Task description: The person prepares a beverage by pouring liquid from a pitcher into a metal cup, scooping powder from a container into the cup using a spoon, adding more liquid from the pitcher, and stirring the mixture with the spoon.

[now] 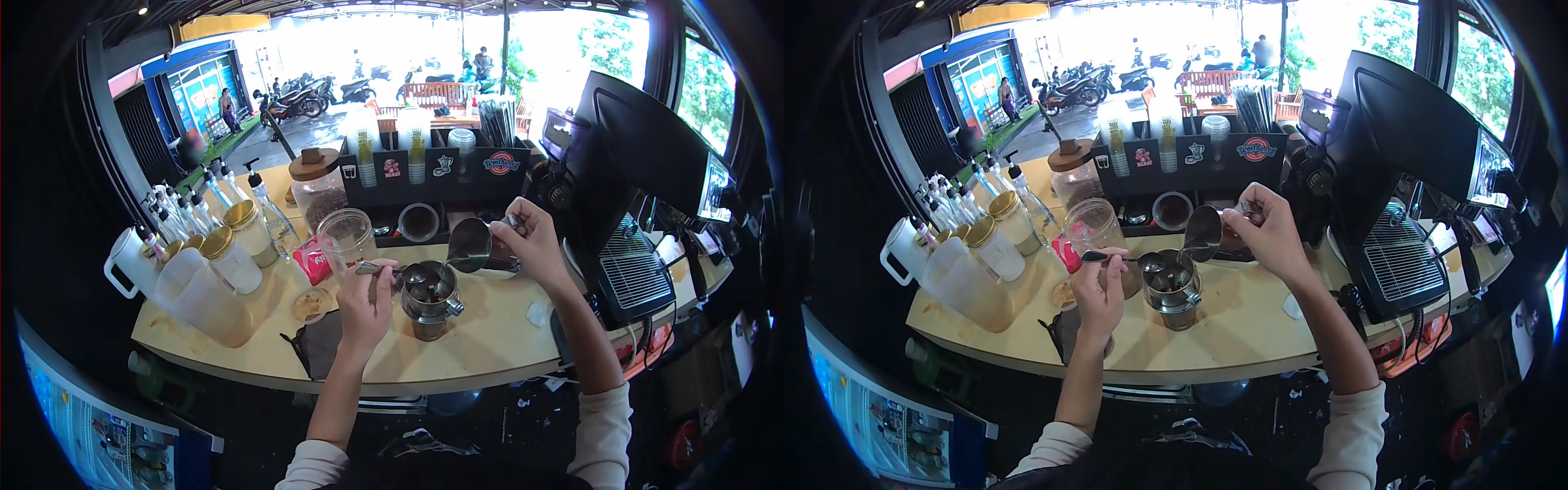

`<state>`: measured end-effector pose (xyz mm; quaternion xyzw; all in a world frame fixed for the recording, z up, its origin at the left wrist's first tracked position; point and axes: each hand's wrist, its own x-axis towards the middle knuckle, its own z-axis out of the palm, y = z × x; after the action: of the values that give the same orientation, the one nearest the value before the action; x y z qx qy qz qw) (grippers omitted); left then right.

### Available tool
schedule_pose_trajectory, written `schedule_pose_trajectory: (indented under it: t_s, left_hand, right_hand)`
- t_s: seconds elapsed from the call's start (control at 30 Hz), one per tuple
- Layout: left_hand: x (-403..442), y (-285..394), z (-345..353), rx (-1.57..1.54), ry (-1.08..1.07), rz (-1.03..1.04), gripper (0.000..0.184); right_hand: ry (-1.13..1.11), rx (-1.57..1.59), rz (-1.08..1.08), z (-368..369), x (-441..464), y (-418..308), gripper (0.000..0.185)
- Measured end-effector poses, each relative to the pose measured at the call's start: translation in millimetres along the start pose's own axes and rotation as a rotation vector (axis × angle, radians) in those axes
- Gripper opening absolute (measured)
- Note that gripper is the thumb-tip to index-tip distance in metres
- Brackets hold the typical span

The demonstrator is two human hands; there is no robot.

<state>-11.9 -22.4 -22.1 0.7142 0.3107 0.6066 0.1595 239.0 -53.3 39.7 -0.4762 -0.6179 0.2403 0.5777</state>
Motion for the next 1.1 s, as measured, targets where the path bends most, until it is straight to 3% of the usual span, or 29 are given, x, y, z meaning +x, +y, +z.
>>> schedule_pose_trajectory:
  t_s: [0.1,0.17,0.5,0.57,0.8,0.9,0.93,1.03,1.1]
  left_hand:
    - [-0.4,-2.1,-0.3,0.032,-0.007,0.031,0.011]
    - [-1.0,-1.4,0.5,0.022,-0.008,0.031,0.011]
    - [-5.3,-5.6,6.0,0.071,-0.047,0.149,0.015]
    - [-9.1,-2.7,7.9,-0.032,-0.085,0.048,0.011]
    - [-12.0,-5.4,9.8,0.007,-0.087,0.088,0.012]
    - [-11.7,-3.1,9.5,-0.042,-0.108,0.036,0.012]
    - [-10.3,-5.3,10.3,-0.004,-0.092,0.120,0.013]
    - [-8.2,-5.6,10.3,0.060,-0.082,0.219,0.014]
    - [-6.1,-3.4,10.4,0.085,-0.090,0.234,0.014]
  right_hand:
    - [0.060,0.076,-0.001,-5.3,-5.5,20.2,0.023]
    - [0.168,0.270,0.164,-4.4,-14.3,27.4,0.022]
    - [0.336,0.529,0.268,-1.5,-57.6,161.1,0.023]
    - [0.348,0.572,0.278,1.9,-62.9,173.6,0.023]
    - [0.319,0.760,0.301,1.5,-69.7,212.0,0.021]
    - [0.343,0.730,0.365,5.3,-74.5,204.9,0.019]
    - [0.340,0.730,0.365,4.5,-76.1,204.7,0.019]
    - [0.313,0.470,0.331,2.3,-77.0,192.8,0.010]
    - [0.445,0.033,0.130,4.4,-73.6,171.2,0.018]
